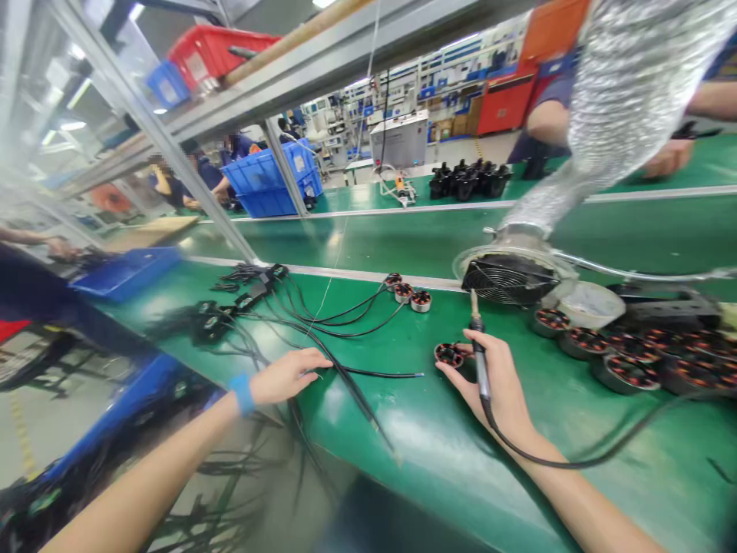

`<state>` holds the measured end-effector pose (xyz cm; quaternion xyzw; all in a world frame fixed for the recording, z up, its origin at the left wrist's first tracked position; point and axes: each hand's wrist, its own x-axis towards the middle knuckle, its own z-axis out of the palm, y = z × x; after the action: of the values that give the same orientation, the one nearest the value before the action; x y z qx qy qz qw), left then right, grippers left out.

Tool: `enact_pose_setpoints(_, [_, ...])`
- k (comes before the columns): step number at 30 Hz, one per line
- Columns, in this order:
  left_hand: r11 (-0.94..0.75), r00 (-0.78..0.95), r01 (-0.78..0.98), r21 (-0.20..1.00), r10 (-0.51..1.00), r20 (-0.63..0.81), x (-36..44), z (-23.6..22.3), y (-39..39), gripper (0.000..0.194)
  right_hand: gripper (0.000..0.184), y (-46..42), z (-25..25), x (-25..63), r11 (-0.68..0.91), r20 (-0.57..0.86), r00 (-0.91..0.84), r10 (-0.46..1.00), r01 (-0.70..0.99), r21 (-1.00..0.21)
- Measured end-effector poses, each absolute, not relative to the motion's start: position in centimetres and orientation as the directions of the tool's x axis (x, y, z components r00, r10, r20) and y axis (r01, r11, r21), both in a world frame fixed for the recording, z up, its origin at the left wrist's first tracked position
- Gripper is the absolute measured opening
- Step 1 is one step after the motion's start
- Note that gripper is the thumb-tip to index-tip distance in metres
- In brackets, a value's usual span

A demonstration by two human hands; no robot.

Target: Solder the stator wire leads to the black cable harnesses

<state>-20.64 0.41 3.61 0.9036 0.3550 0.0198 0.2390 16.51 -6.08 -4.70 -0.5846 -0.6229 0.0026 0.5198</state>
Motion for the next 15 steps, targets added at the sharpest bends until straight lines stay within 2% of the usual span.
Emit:
enact_pose_setpoints(2, [-0.674, 0.769, 0.618, 0.405, 0.624, -0.135, -18.9, 3.1, -0.4, 0.042, 0.056, -6.3, -4.4, 16.4, 0.332, 0.631, 0.216, 0.745, 0.7, -0.632])
enact_pose_setpoints(6, [-0.761, 0.801, 0.596, 0.258, 0.589, -0.112, -14.7, 2.2, -1.2, 0.022, 0.055, -6.6, -4.3, 16.1, 0.337, 0.597, 0.207, 0.775, 0.663, -0.668])
enact_pose_setpoints(10, [-0.844, 0.855, 0.519, 0.139, 0.513, -0.078, -11.5, 1.7, -0.4, 0.017, 0.055, -6.9, -4.1, 16.0, 0.339, 0.579, 0.214, 0.787, 0.635, -0.695])
enact_pose_setpoints(12, [-0.873, 0.881, 0.472, 0.122, 0.462, -0.099, -10.7, 1.8, 0.4, 0.019, 0.055, -6.9, -4.0, 16.0, 0.34, 0.572, 0.211, 0.793, 0.626, -0.702])
enact_pose_setpoints(15, [-0.87, 0.894, 0.448, 0.203, 0.44, -0.088, -10.2, 2.3, 1.6, 0.02, 0.054, -6.8, -4.1, 16.2, 0.327, 0.583, 0.214, 0.784, 0.656, -0.68])
